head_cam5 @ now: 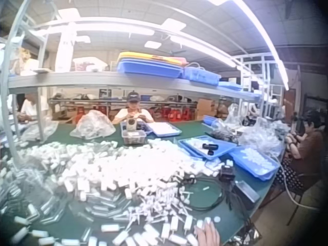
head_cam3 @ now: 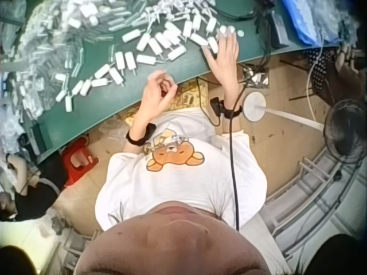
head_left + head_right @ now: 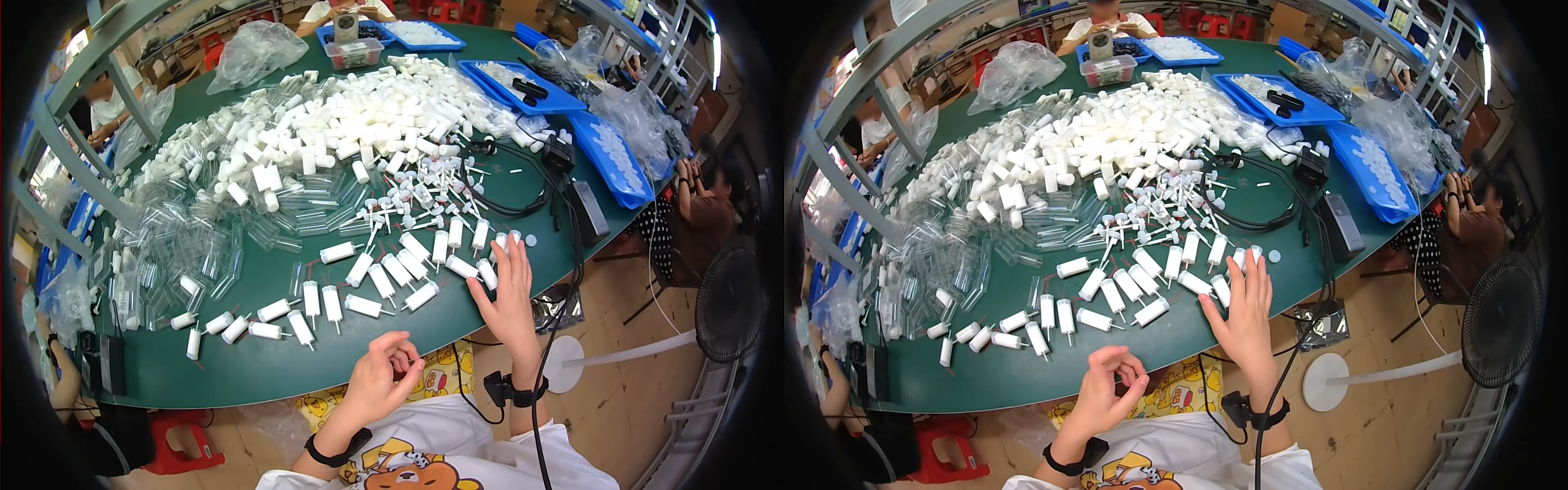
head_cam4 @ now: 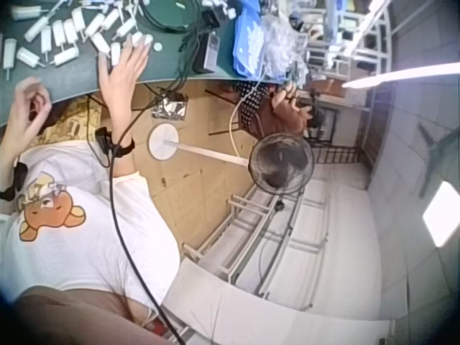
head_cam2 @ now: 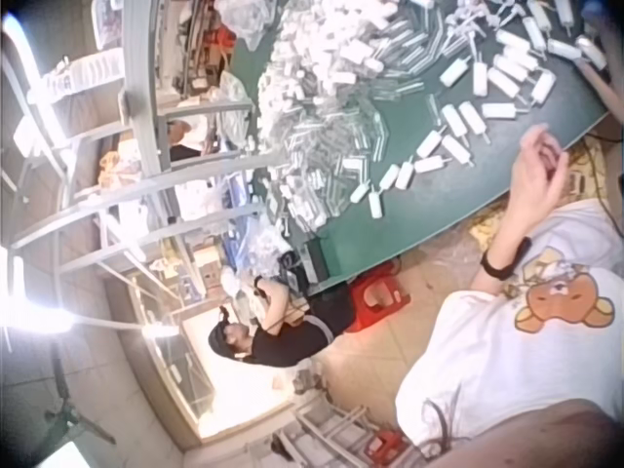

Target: The recorder is assembling small electronic components by inserting a white plastic sleeve over a motor and inserting a small white plastic gear piece.

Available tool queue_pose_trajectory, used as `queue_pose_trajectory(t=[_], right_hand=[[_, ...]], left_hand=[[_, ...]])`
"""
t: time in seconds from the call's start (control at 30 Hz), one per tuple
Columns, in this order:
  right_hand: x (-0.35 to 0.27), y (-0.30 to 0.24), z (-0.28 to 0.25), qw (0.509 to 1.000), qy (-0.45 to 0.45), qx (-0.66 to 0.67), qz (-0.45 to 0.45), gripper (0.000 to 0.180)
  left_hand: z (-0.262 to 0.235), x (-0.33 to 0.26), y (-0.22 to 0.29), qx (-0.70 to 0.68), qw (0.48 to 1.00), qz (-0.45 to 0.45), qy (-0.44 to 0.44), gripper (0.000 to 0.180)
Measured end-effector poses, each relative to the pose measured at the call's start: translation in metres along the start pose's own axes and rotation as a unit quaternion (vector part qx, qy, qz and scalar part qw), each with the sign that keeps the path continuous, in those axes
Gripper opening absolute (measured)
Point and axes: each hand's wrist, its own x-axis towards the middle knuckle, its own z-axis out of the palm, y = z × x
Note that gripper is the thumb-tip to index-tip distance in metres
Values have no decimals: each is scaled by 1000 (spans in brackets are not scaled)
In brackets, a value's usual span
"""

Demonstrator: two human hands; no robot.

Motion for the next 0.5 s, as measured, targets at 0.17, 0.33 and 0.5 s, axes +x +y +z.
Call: queue_pose_trajectory(t=[0.17, 0.33, 0.5], right_hand=[[3, 1, 5, 1000, 12, -8, 1, 64], [5, -2, 10, 999, 32, -18, 1, 66], [5, -4, 9, 999, 27, -23, 4, 69]], left_hand=[[0, 0, 1, 6, 1000, -1, 0, 48], [-2, 0, 2, 6, 1000, -9, 0, 47], [0, -1, 1, -8, 1000, -11, 15, 42]])
